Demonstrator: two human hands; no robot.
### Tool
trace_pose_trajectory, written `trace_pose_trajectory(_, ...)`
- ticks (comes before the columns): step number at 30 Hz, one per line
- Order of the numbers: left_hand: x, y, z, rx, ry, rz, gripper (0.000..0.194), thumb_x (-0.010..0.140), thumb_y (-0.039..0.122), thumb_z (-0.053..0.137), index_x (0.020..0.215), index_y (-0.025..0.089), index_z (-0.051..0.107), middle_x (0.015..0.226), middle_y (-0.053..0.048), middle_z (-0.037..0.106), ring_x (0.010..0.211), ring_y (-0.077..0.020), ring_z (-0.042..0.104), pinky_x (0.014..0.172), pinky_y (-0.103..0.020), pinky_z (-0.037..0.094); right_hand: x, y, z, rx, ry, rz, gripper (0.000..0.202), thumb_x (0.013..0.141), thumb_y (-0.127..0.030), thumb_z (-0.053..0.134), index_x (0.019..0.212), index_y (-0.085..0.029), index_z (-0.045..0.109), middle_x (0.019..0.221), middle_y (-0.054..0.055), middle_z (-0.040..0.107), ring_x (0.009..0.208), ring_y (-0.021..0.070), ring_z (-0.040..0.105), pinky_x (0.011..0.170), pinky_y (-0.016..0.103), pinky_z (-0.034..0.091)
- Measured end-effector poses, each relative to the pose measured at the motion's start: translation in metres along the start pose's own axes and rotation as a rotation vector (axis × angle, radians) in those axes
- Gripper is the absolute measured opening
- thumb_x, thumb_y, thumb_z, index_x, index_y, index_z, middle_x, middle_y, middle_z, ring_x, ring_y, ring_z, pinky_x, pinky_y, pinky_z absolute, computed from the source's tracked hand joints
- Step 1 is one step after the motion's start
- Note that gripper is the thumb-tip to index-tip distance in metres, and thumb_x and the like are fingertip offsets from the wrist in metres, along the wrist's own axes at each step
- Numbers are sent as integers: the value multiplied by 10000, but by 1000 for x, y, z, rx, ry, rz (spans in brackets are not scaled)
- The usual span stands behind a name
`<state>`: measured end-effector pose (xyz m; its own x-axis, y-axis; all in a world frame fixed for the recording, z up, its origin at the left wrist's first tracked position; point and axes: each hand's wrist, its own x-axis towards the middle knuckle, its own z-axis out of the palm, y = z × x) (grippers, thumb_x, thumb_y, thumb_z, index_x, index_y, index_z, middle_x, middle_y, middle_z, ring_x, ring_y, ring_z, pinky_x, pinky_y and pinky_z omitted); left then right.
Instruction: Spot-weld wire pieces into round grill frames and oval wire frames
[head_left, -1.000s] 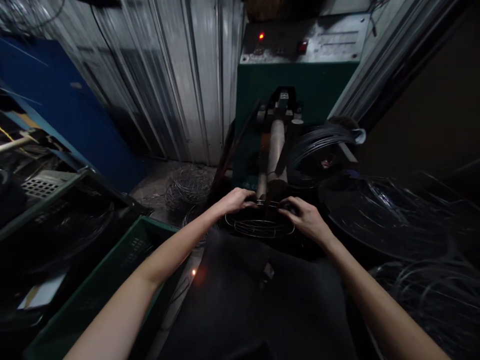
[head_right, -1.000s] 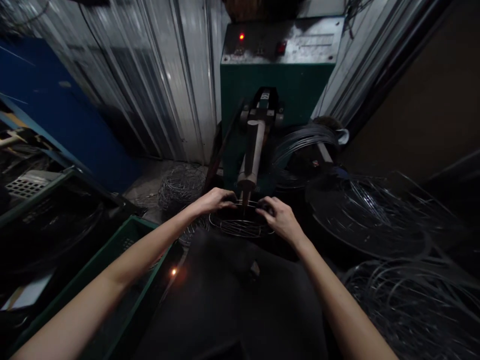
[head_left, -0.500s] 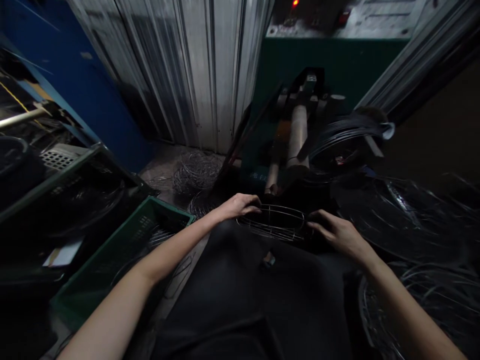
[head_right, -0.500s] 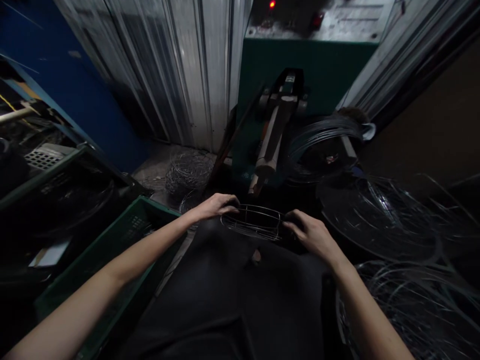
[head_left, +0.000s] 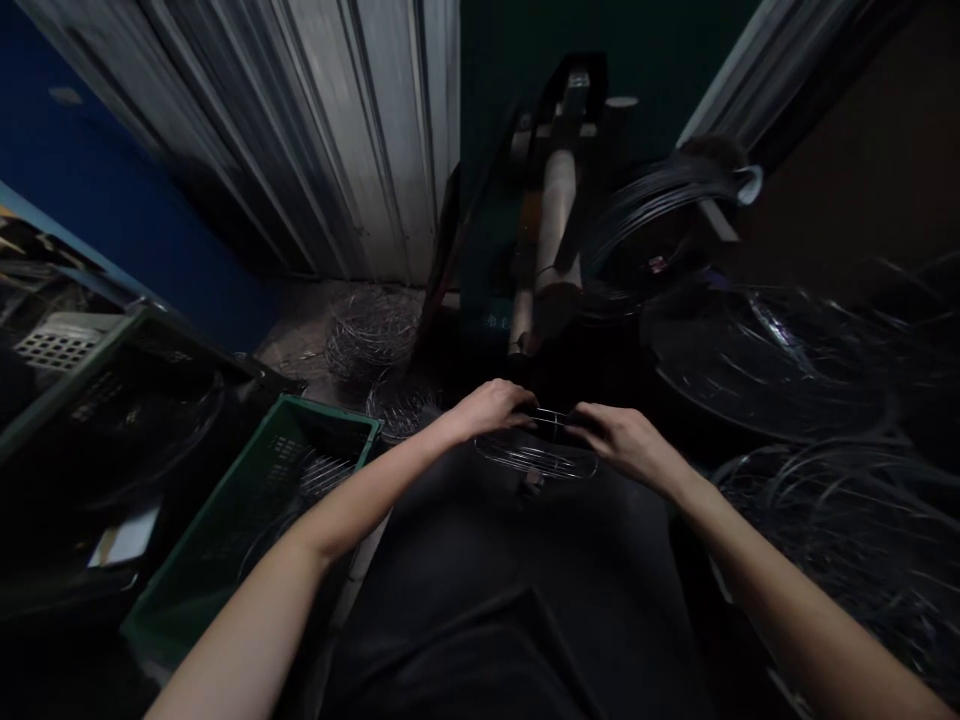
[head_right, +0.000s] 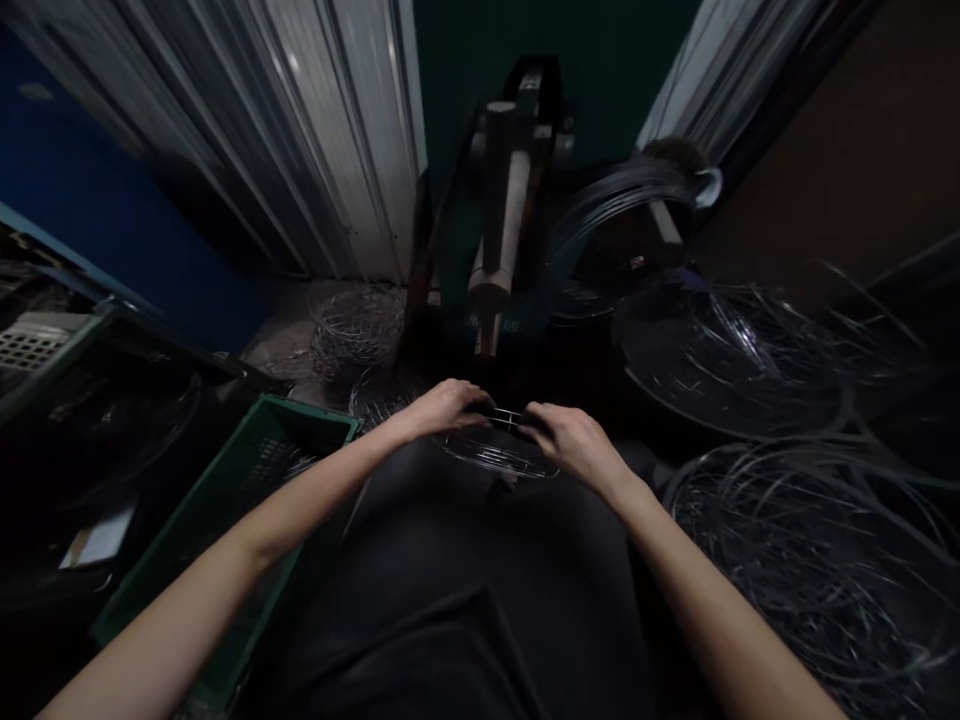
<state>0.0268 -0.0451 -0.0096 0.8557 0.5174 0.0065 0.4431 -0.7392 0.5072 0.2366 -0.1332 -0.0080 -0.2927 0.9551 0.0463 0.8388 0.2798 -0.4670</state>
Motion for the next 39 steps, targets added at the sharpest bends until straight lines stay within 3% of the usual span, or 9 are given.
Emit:
trace_pose_trajectory(5,1,-3,-5,-65,27,-4,242,801,262,624,1009,143,657,952,-57,687,891,-161,628,783,-220,430,16,-2,-17,-1,-167,12,172,854,-337,487,826,-202,589,745,21,642,662,149,583,600,244,392)
trace_pose_trajectory(8,-2,-5,-13,-141,38,-6,231,791,259,635,990,145,660,933,-39,692,869,-144,635,758,-200,434,25,-4,-27,6,-195,13,122,831,-283,522,838,-208,618,739,5,649,679,137,588,617,229,393)
trace_pose_trajectory(15,-5,-9,-33,-184,90,-60,263,782,314,640,995,159,647,924,-18,685,840,-132,629,728,-188,440,34,-13,-39,-53,-30,-61,122,781,-227,570,863,-212,659,825,19,654,744,141,588,659,225,414)
trace_pose_trajectory(19,-6,-13,-40,-188,100,-62,247,786,306,632,985,161,644,920,-19,683,852,-136,627,734,-190,439,43,-9,-39,-81,45,-79,107,792,-286,581,817,-221,662,789,25,637,690,140,576,602,228,410)
trace_pose_trajectory(26,-4,-29,-50,-116,150,-97,261,776,318,642,959,132,651,874,-32,683,815,-147,622,681,-184,414,65,-7,-28,-63,176,-103,273,851,-405,501,752,-198,649,678,29,573,602,135,536,558,245,391)
trace_pose_trajectory(34,3,-24,-66,-142,112,-124,289,754,266,660,1017,147,658,920,-33,692,856,-154,624,719,-183,419,69,-4,-33,18,215,-101,290,837,-437,509,762,-194,646,705,37,578,623,145,550,572,256,405)
trace_pose_trajectory(39,2,-25,-64,-158,124,-119,293,754,283,661,1011,143,660,899,-35,687,836,-156,623,690,-187,412,69,-6,-31,21,222,-111,287,836,-436,503,754,-198,640,702,36,574,623,149,554,572,263,412)
